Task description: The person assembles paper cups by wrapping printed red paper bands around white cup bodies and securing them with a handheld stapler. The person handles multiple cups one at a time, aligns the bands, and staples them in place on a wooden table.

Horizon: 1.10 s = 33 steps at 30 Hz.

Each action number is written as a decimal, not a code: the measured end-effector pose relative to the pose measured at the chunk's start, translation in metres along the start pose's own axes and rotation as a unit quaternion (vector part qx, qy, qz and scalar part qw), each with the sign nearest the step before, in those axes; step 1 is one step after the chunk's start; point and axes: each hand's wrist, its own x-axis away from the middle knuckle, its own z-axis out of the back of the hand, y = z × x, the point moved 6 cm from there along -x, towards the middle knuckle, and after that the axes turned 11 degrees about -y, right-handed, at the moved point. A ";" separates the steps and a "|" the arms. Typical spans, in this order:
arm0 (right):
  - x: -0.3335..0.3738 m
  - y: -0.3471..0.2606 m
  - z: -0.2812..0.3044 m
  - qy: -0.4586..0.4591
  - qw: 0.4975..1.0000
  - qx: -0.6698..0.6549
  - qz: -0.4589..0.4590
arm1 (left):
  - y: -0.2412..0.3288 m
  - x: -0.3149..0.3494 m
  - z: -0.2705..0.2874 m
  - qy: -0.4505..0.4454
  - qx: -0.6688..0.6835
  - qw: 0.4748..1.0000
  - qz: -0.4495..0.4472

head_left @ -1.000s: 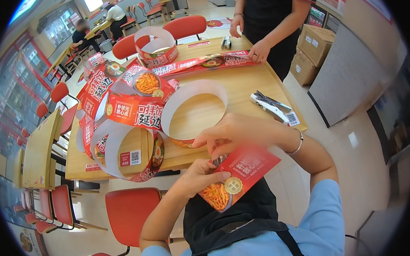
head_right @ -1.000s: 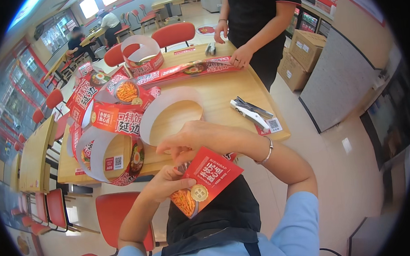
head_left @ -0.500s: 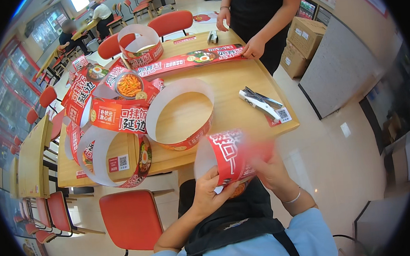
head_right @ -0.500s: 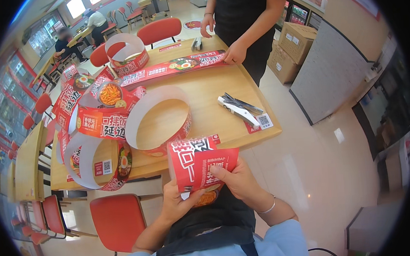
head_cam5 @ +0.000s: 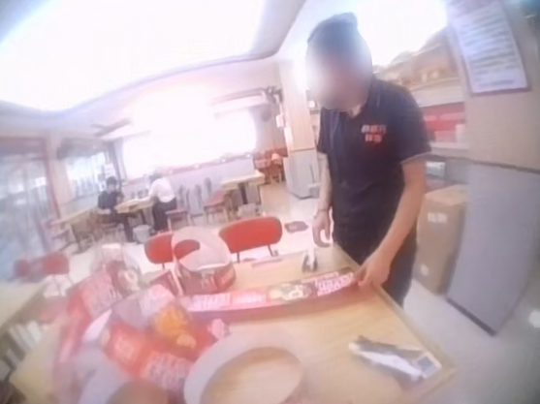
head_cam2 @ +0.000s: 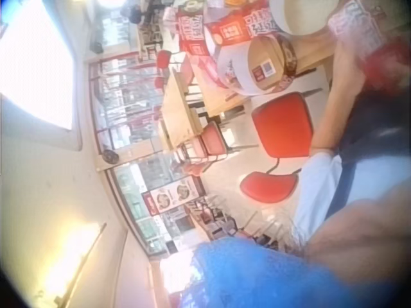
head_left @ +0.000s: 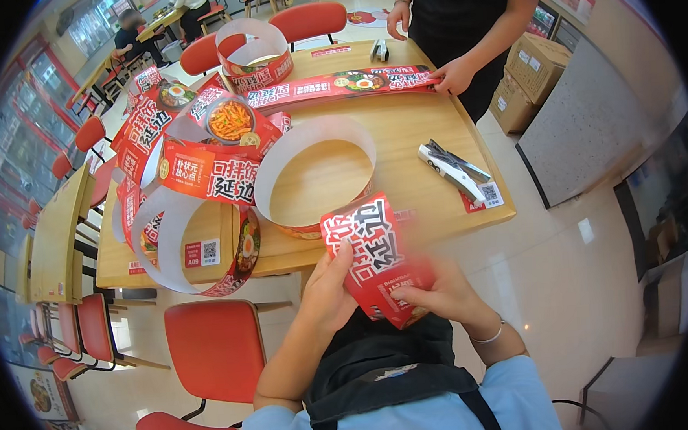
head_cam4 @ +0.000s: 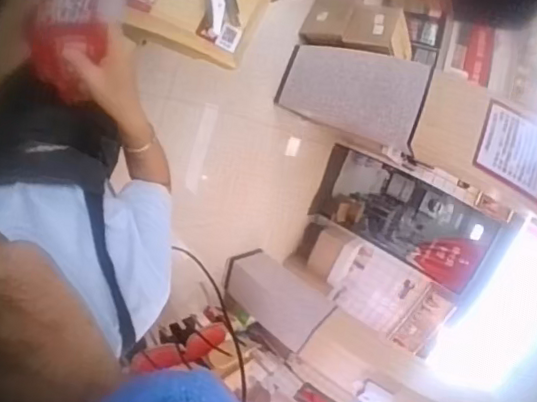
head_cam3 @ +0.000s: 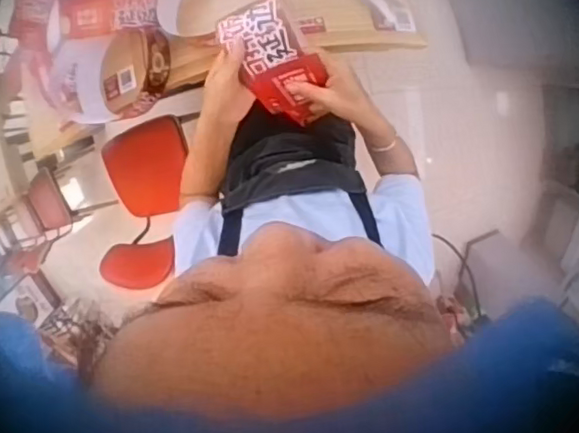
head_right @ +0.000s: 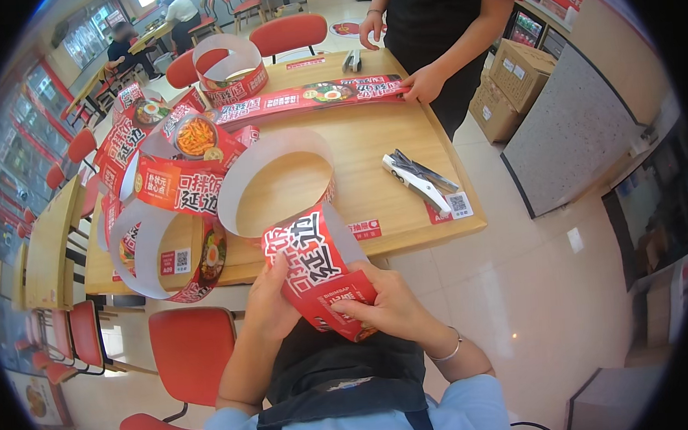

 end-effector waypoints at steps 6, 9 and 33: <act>-0.007 0.002 0.008 0.059 0.998 -0.030 -0.023 | 0.001 -0.013 -0.002 0.000 -0.062 0.998 -0.026; -0.013 -0.001 0.017 0.093 0.995 -0.046 -0.006 | -0.006 -0.010 -0.004 0.013 -0.118 0.992 -0.049; -0.032 -0.016 0.039 0.247 0.934 0.186 0.179 | 0.005 -0.035 0.006 0.021 -0.074 0.993 -0.087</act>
